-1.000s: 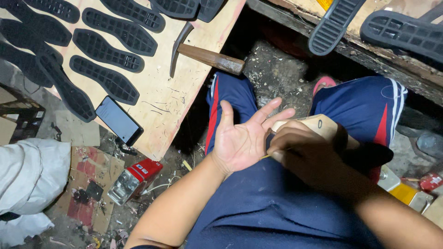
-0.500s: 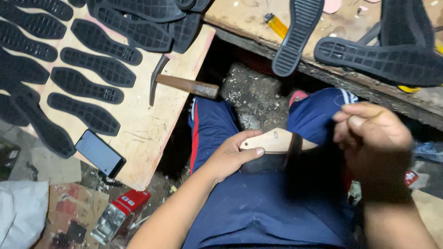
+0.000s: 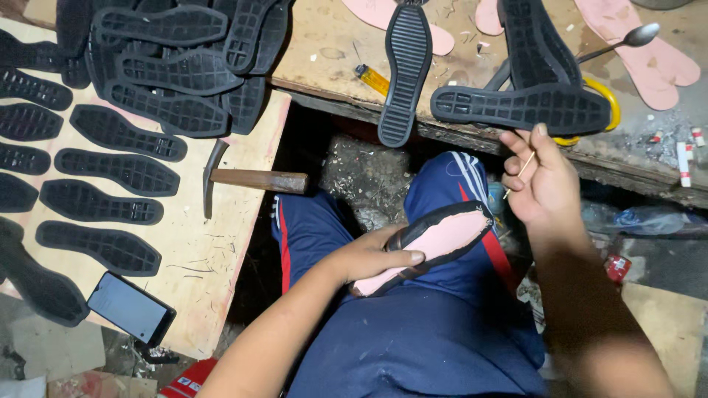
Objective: The person applies glue to the underside of a rubber shoe sole using a small stick, spreading it along the edge, then aligns the sole with a shoe upper and presses the two together by hand. They repeat the process on another shoe, working with the parts on their lap.
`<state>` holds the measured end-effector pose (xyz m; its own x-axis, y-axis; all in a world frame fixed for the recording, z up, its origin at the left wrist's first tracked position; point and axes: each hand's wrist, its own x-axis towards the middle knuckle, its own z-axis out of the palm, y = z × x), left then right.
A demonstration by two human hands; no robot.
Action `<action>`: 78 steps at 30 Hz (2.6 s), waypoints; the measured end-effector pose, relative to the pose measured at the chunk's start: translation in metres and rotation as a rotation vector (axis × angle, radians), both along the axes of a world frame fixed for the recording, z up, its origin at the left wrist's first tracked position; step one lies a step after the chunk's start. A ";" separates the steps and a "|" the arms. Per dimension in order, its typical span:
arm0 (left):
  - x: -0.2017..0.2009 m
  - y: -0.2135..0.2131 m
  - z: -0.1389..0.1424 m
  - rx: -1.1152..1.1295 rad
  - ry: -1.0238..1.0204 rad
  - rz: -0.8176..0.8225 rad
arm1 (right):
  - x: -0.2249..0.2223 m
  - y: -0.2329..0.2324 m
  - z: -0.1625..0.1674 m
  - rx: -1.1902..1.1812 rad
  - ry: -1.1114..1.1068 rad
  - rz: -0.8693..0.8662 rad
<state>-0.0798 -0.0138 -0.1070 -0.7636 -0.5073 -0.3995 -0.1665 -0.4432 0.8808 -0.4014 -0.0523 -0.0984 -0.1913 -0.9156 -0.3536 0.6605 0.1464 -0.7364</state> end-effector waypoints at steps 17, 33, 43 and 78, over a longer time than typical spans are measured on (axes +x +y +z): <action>0.080 -0.006 0.029 0.202 0.403 0.621 | 0.072 0.044 0.046 -0.197 -0.069 0.365; 0.141 0.038 0.085 -0.404 0.158 1.036 | 0.245 0.046 -0.008 -0.016 0.369 1.259; 0.172 0.047 0.104 -0.464 0.233 1.032 | 0.245 0.025 -0.025 -0.458 0.944 1.246; 0.162 0.052 0.094 -0.404 0.474 1.180 | 0.285 0.020 0.043 -0.056 0.628 1.130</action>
